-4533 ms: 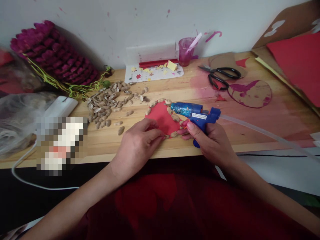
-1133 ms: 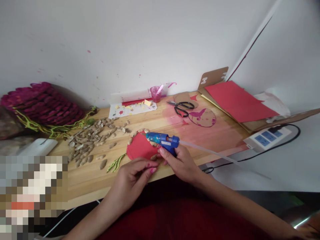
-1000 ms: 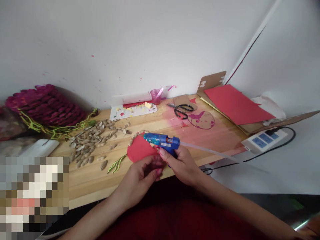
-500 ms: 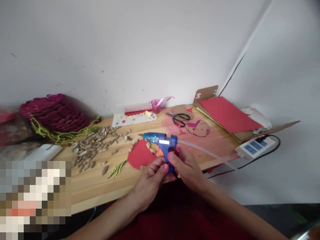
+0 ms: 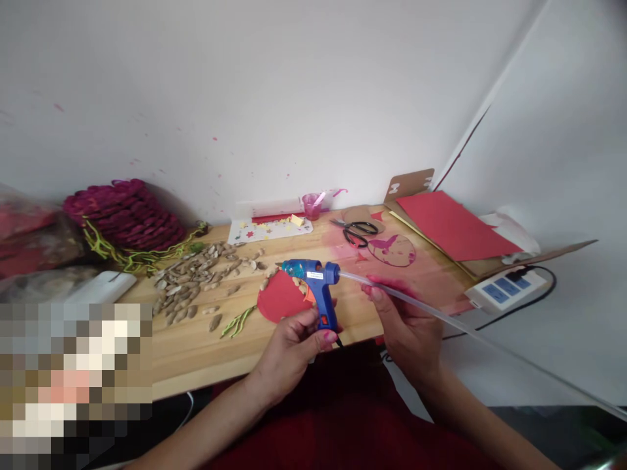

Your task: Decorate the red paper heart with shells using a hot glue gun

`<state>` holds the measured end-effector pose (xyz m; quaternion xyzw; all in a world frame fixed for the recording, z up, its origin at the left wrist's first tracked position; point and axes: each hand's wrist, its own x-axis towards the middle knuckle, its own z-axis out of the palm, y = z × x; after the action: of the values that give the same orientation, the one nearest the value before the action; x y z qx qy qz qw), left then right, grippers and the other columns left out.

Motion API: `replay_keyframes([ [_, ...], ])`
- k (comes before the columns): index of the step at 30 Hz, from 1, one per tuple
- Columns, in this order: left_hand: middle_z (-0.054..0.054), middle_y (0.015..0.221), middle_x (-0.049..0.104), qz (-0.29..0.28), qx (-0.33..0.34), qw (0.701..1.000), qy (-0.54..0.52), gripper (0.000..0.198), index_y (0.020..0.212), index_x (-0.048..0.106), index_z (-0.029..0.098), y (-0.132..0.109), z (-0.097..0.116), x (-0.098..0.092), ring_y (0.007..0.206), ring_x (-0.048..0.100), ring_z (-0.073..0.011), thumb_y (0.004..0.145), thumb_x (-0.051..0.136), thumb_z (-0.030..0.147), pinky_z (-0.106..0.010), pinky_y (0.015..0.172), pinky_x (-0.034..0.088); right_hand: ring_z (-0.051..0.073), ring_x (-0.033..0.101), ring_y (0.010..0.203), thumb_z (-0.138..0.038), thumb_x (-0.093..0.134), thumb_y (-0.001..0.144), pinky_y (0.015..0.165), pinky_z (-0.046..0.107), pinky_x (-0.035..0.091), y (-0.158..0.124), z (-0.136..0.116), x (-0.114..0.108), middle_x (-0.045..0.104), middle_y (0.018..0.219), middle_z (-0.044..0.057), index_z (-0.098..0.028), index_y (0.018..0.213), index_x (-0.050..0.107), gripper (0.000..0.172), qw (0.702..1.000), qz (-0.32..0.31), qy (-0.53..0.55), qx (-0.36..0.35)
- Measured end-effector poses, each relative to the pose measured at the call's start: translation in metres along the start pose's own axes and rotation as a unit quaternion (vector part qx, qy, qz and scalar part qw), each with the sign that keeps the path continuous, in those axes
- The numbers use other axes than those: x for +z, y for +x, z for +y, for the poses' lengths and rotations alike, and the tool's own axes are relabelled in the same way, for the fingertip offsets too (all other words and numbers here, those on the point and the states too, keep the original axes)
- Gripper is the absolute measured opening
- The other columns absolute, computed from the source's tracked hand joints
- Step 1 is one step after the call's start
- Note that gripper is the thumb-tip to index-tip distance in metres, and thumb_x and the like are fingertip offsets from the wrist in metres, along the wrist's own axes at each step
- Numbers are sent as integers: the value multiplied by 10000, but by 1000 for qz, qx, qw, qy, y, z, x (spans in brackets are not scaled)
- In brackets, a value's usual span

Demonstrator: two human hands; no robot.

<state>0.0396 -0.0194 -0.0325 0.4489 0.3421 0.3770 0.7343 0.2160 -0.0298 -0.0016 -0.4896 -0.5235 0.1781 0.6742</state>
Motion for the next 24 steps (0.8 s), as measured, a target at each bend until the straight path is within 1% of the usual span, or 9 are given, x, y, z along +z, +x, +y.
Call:
replay_keyframes([
  [3, -31, 854, 671, 4, 1, 1000, 11, 389, 1051, 769, 175, -1, -2, -2, 694, 505, -97, 753, 837, 415, -215, 662, 431, 219, 733, 779, -230, 688, 878, 770, 404, 608, -1, -1, -3, 775, 842, 33, -248, 925, 728, 64, 998, -10, -48, -37],
  [6, -30, 863, 667, -3, 2, 1000, 19, 414, 1120, 751, 189, -2, -3, -4, 704, 507, -100, 777, 818, 410, -217, 666, 424, 222, 726, 779, -218, 693, 871, 767, 404, 604, -2, -1, -6, 773, 844, 41, -243, 929, 734, 75, 994, -18, -79, -67],
  [9, -36, 874, 665, -10, 5, 999, 35, 476, 1199, 721, 200, -2, -2, -4, 709, 508, -111, 786, 807, 420, -225, 660, 425, 223, 726, 777, -208, 695, 865, 745, 395, 604, -2, -2, -6, 767, 840, 41, -238, 913, 729, 66, 994, -17, -71, -76],
  [13, -44, 889, 663, -16, 8, 999, 48, 497, 1237, 703, 200, -2, -3, -7, 715, 504, -113, 799, 794, 416, -234, 666, 429, 213, 723, 770, -183, 685, 869, 712, 371, 598, -2, -3, -7, 759, 844, 31, -244, 929, 722, 93, 994, -23, -60, -85],
  [17, -44, 884, 662, -30, 9, 998, 57, 499, 1275, 681, 202, -3, -4, -10, 716, 511, -120, 827, 764, 405, -249, 679, 434, 216, 722, 844, -149, 677, 870, 769, 372, 589, 0, -3, -11, 760, 877, 31, -254, 956, 724, 144, 990, -55, -89, -100],
  [19, -41, 869, 654, -29, 19, 997, 70, 469, 1240, 698, 194, -3, -4, -11, 717, 508, -127, 829, 757, 413, -254, 675, 430, 206, 722, 849, -134, 675, 869, 773, 358, 588, 0, -2, -11, 755, 865, 23, -256, 960, 722, 159, 990, -60, -75, -103],
  [20, -36, 847, 642, -28, 25, 996, 76, 427, 1187, 720, 186, -3, -5, -12, 710, 499, -126, 831, 753, 418, -252, 668, 422, 199, 723, 839, -129, 677, 869, 761, 347, 590, -1, -1, -11, 752, 851, 18, -257, 955, 720, 160, 991, -56, -63, -101],
  [22, -22, 790, 607, -30, 35, 995, 89, 329, 1031, 752, 163, -2, -6, -12, 697, 473, -121, 836, 744, 428, -244, 653, 397, 187, 726, 809, -128, 683, 868, 730, 326, 596, -3, 0, -9, 750, 833, 10, -259, 949, 716, 158, 995, -42, -36, -86],
  [24, -13, 763, 582, -36, 44, 994, 98, 294, 909, 742, 150, -1, -6, -12, 692, 453, -118, 841, 735, 436, -243, 645, 374, 175, 734, 775, -137, 686, 874, 709, 310, 602, -7, 3, -7, 759, 834, 6, -261, 953, 713, 150, 998, -29, -13, -61],
])
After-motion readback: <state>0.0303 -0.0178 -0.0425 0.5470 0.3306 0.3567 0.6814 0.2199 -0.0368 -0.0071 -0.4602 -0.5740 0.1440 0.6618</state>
